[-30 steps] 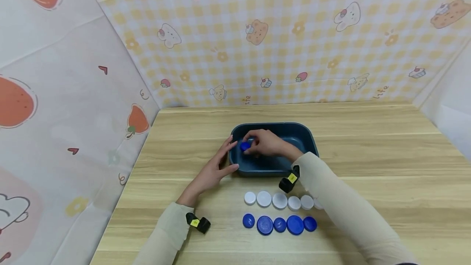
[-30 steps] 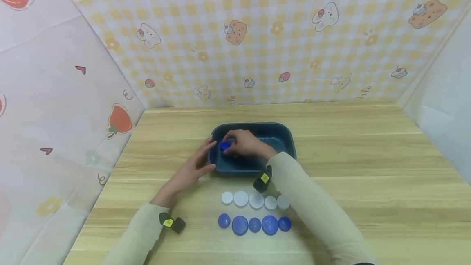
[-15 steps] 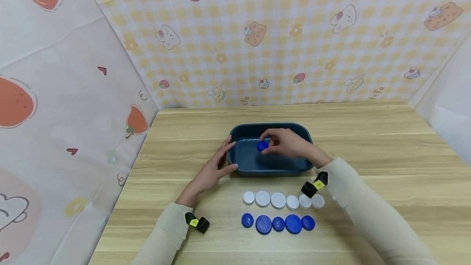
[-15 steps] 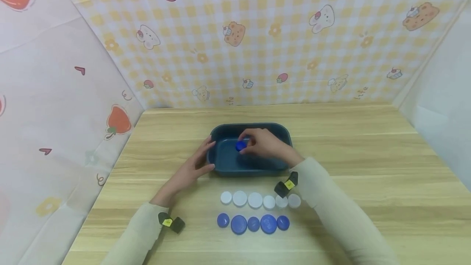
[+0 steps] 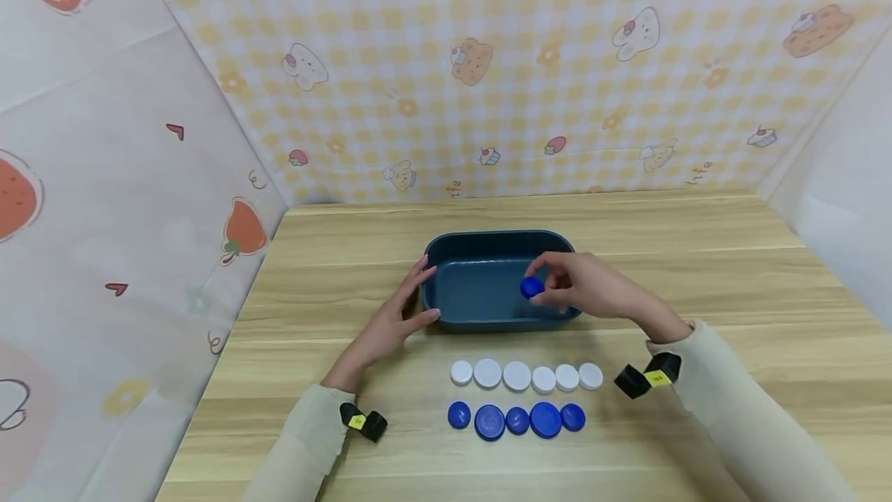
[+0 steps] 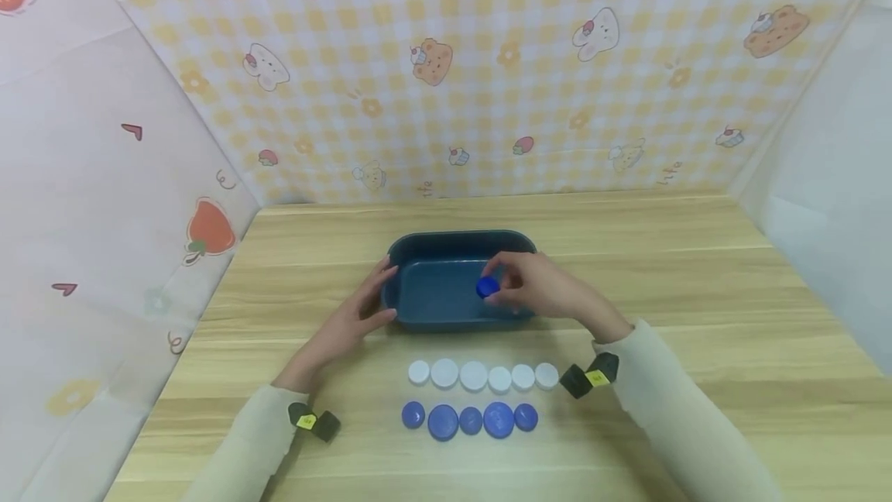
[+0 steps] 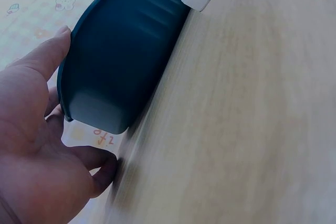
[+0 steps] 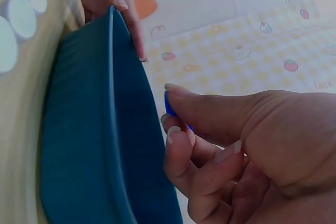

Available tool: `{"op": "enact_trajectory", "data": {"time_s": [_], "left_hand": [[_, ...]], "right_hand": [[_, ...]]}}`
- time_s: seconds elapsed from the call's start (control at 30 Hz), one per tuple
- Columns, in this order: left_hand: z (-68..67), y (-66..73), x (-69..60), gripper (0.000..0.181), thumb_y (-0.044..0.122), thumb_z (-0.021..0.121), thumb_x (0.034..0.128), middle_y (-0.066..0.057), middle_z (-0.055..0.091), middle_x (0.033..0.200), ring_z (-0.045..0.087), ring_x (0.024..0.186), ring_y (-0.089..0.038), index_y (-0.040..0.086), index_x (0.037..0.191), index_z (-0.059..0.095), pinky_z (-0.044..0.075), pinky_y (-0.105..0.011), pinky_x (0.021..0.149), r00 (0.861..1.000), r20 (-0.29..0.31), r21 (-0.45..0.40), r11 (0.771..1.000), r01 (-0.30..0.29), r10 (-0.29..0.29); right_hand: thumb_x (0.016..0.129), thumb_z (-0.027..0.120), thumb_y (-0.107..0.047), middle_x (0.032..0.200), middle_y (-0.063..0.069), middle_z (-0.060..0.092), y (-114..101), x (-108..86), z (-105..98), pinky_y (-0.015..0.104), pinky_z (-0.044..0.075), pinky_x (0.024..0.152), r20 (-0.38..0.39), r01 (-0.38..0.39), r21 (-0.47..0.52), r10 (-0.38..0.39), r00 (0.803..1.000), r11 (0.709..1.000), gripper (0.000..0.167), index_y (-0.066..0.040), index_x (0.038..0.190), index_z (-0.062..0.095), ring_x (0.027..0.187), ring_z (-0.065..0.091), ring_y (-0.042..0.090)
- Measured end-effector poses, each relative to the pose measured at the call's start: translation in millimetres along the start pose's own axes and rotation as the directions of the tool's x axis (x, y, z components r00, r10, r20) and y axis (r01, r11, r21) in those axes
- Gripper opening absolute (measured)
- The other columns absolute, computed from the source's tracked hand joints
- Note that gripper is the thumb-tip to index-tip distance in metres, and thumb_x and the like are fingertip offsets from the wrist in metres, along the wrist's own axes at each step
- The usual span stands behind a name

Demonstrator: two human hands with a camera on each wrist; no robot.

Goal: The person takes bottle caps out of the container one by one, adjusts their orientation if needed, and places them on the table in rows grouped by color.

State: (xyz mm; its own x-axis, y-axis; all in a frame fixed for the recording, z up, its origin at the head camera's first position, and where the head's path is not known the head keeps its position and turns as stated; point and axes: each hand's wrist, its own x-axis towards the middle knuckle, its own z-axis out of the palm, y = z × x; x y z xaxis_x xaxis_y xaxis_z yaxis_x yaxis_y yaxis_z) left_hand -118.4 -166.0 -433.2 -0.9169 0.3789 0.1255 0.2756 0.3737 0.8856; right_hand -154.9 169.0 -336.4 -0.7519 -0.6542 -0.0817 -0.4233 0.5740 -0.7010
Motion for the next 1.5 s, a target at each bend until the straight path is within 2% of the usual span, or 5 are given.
{"op": "enact_trajectory", "data": {"time_s": [0.4,0.6,0.9,1.3,1.5], "left_hand": [[0.6,-0.5,-0.1,0.065,0.029,0.06,0.0956,0.015,0.007,0.158,0.006,0.144,-0.017,0.02,0.152,0.028,0.013,-0.054,0.111,1.0,0.011,-0.007,1.0,-0.012,0.012],[-0.5,1.8,-1.6,0.065,0.026,0.06,0.0954,0.011,0.007,0.159,0.006,0.145,-0.02,0.02,0.152,0.029,0.013,-0.056,0.111,1.0,0.005,-0.012,1.0,-0.019,0.019],[-2.5,-0.7,-4.4,0.065,0.027,0.06,0.0959,0.013,0.006,0.159,0.005,0.144,-0.018,0.02,0.152,0.028,0.013,-0.055,0.111,1.0,0.002,-0.025,1.0,-0.006,0.006],[-2.4,2.5,-2.1,0.063,0.023,0.059,0.0964,0.012,0.006,0.158,0.005,0.144,-0.018,0.02,0.152,0.028,0.013,-0.054,0.111,1.0,0.008,-0.019,1.0,-0.006,0.006],[-3.4,24.2,-4.9,0.062,0.014,0.058,0.0968,-0.002,0.006,0.16,0.005,0.145,-0.025,0.01,0.151,0.028,0.013,-0.055,0.111,1.0,0.017,-0.031,1.0,0.006,-0.005]], "right_hand": [[0.089,0.07,-0.023,0.073,-0.007,0.06,4.8,-64.3,0.3,0.025,0.047,0.053,-0.019,-0.017,-0.032,0.017,1.0,0.999,0.028,-0.013,0.112,0.06,0.062,0.059,0.014],[0.087,0.072,-0.025,0.073,-0.011,0.059,7.9,-85.7,7.0,0.024,0.047,0.054,-0.013,0.0,-0.051,0.0,1.0,0.999,0.03,-0.015,0.112,0.06,0.062,0.057,0.007],[0.087,0.071,-0.031,0.075,-0.014,0.058,16.0,-100.0,20.6,0.025,0.048,0.06,0.028,0.031,-0.012,-0.031,0.999,0.999,0.029,-0.018,0.11,0.059,0.067,0.055,0.006],[0.086,0.071,-0.032,0.073,-0.017,0.054,32.9,-115.4,41.2,0.022,0.045,0.055,0.076,0.061,0.015,-0.062,0.995,0.998,0.028,-0.019,0.108,0.059,0.064,0.051,0.001],[0.086,0.071,-0.031,0.073,-0.018,0.053,41.2,-119.4,48.0,0.02,0.045,0.054,0.12,0.11,0.03,-0.113,0.986,0.993,0.025,-0.019,0.106,0.061,0.064,0.05,-0.001]]}}
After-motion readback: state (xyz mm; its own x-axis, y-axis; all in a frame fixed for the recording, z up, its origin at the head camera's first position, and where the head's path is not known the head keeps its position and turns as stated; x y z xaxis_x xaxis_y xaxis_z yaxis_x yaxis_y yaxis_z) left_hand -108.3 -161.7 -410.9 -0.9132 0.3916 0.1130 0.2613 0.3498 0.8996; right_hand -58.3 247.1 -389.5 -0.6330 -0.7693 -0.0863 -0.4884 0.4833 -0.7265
